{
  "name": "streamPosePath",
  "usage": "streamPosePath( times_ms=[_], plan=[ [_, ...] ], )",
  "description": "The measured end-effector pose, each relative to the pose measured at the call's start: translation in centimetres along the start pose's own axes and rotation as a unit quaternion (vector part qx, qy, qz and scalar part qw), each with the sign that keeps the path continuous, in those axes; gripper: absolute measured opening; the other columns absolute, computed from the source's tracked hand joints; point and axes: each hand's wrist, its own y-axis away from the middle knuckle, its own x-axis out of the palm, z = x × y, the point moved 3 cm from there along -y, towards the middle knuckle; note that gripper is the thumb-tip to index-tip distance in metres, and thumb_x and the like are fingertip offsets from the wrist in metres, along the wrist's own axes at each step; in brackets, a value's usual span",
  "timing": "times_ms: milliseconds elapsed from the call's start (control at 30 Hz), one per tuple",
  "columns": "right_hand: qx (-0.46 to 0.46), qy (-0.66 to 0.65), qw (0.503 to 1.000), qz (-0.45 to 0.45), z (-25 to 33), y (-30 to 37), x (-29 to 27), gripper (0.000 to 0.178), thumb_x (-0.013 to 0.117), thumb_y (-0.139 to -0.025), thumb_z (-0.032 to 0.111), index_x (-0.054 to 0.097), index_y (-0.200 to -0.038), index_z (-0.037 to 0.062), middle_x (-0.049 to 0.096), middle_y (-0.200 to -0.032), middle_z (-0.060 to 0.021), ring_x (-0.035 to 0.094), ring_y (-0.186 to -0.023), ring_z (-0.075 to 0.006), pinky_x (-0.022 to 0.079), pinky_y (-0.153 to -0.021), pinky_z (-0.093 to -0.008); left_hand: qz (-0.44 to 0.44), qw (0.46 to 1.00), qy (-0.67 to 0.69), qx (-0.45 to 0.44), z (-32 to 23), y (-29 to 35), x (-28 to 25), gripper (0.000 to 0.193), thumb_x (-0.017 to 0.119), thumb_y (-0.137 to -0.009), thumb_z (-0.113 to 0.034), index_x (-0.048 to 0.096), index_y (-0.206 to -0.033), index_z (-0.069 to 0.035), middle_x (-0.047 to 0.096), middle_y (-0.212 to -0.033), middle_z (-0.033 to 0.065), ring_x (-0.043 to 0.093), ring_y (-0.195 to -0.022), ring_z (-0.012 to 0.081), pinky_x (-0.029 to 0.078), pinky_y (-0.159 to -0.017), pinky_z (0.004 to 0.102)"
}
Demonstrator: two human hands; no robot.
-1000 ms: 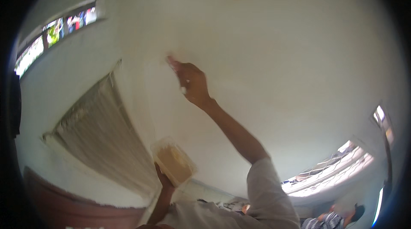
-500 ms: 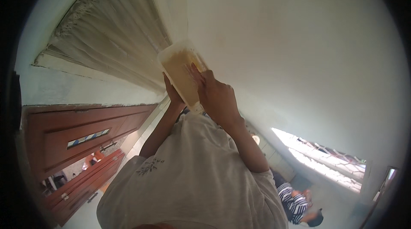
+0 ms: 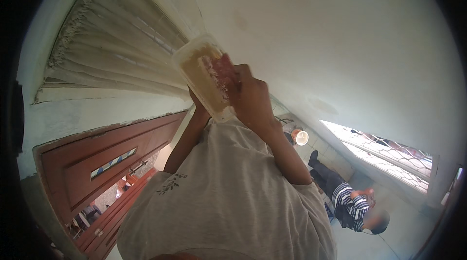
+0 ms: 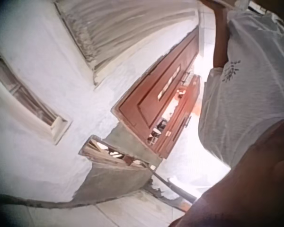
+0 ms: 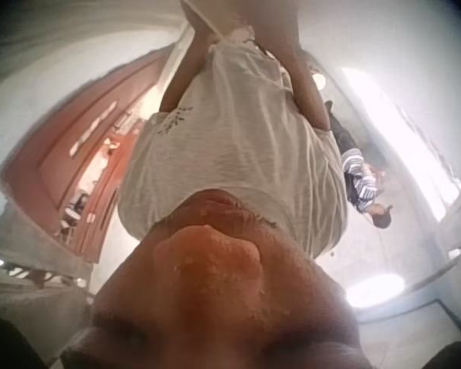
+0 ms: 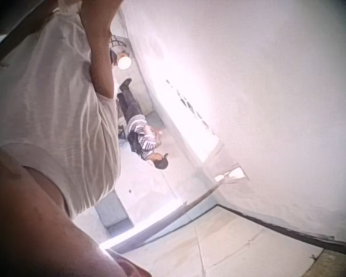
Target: The person applies plaster to a wall and ceiling using a putty knife, repeatedly scooping material from a plastic container and smoothing it onto the surface.
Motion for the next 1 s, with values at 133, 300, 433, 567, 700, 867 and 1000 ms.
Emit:
streamPosePath(
  times_ms=[133, 300, 433, 567, 700, 867, 1000],
  plan=[
    [0.035, -0.231, 0.967, -0.1, -0.6, 1.0, -2.1, 0.031, 0.066, -0.098, 0.013, 0.056, -0.124, -0.0006, 0.075, -0.104, -0.0099, 0.07, -0.085, -0.0118, 0.058, -0.076, -0.0267, 0.024, 0.999, 0.008, -0.026, 0.5, -0.2, -0.3, 0.067, 0.033, -0.103, -0.062, 0.047, -0.146, -0.012, 0.059, -0.136, 0.0097, 0.058, -0.123, 0.0262, 0.05, -0.103, 0.0437],
    [0.143, -0.543, 0.824, -0.072, -3.2, 0.9, -2.8, 0.042, 0.063, -0.097, 0.011, 0.053, -0.133, -0.0063, 0.068, -0.123, -0.0132, 0.068, -0.103, -0.0142, 0.057, -0.087, -0.0299, 0.053, 0.997, 0.002, -0.064, 2.2, -1.2, -0.4, 0.064, 0.034, -0.105, -0.058, 0.045, -0.148, -0.012, 0.058, -0.137, 0.0089, 0.058, -0.123, 0.0256, 0.051, -0.103, 0.0438],
    [0.179, -0.814, 0.551, 0.031, -5.1, 0.9, -3.3, 0.061, 0.049, -0.095, 0.004, 0.028, -0.15, -0.0123, 0.06, -0.114, -0.0161, 0.061, -0.085, -0.0162, 0.056, -0.076, -0.0243, 0.091, 0.991, -0.025, -0.091, 3.7, -2.6, -0.2, 0.061, 0.034, -0.106, -0.054, 0.043, -0.15, -0.012, 0.057, -0.138, 0.0083, 0.058, -0.123, 0.0251, 0.051, -0.102, 0.0438],
    [0.132, -0.895, 0.408, 0.122, -3.8, 0.1, -3.1, 0.062, 0.044, -0.098, 0.002, 0.019, -0.154, -0.0086, 0.056, -0.105, -0.0118, 0.059, -0.081, -0.0145, 0.055, -0.072, -0.0233, 0.09, 0.992, -0.074, -0.037, 3.7, -3.0, -0.2, 0.058, 0.034, -0.107, -0.05, 0.041, -0.151, -0.011, 0.056, -0.14, 0.0072, 0.057, -0.124, 0.0244, 0.05, -0.103, 0.0439],
    [0.079, -0.835, 0.537, 0.09, -4.0, 0.2, -4.6, 0.049, 0.05, -0.105, 0.013, 0.038, -0.151, 0.0032, 0.058, -0.116, -0.0029, 0.06, -0.097, -0.0127, 0.056, -0.085, -0.0287, 0.06, 0.98, -0.189, -0.011, 3.7, -2.6, 3.0, 0.059, 0.034, -0.108, -0.049, 0.04, -0.152, -0.012, 0.054, -0.144, 0.0069, 0.055, -0.127, 0.0241, 0.047, -0.107, 0.0446],
    [0.015, -0.667, 0.74, -0.085, 3.2, -2.8, -10.0, 0.047, 0.053, -0.104, 0.014, 0.041, -0.149, 0.0079, 0.057, -0.135, -0.0047, 0.061, -0.113, -0.0163, 0.053, -0.09, -0.0318, 0.058, 0.989, -0.128, 0.035, 3.0, -2.8, 5.2, 0.064, 0.035, -0.105, -0.059, 0.043, -0.15, -0.014, 0.052, -0.145, 0.0053, 0.052, -0.132, 0.0241, 0.044, -0.11, 0.0448],
    [-0.195, -0.49, 0.831, -0.179, 6.8, -6.8, -17.1, 0.06, 0.055, -0.104, 0.015, 0.028, -0.157, 0.0079, 0.047, -0.149, -0.0095, 0.042, -0.141, -0.0212, 0.04, -0.113, -0.0418, 0.053, 0.996, -0.056, -0.033, 1.5, -3.3, 8.0, 0.072, 0.04, -0.099, -0.069, 0.043, -0.15, -0.018, 0.051, -0.145, 0.0038, 0.053, -0.13, 0.0243, 0.046, -0.107, 0.0468]
  ],
)
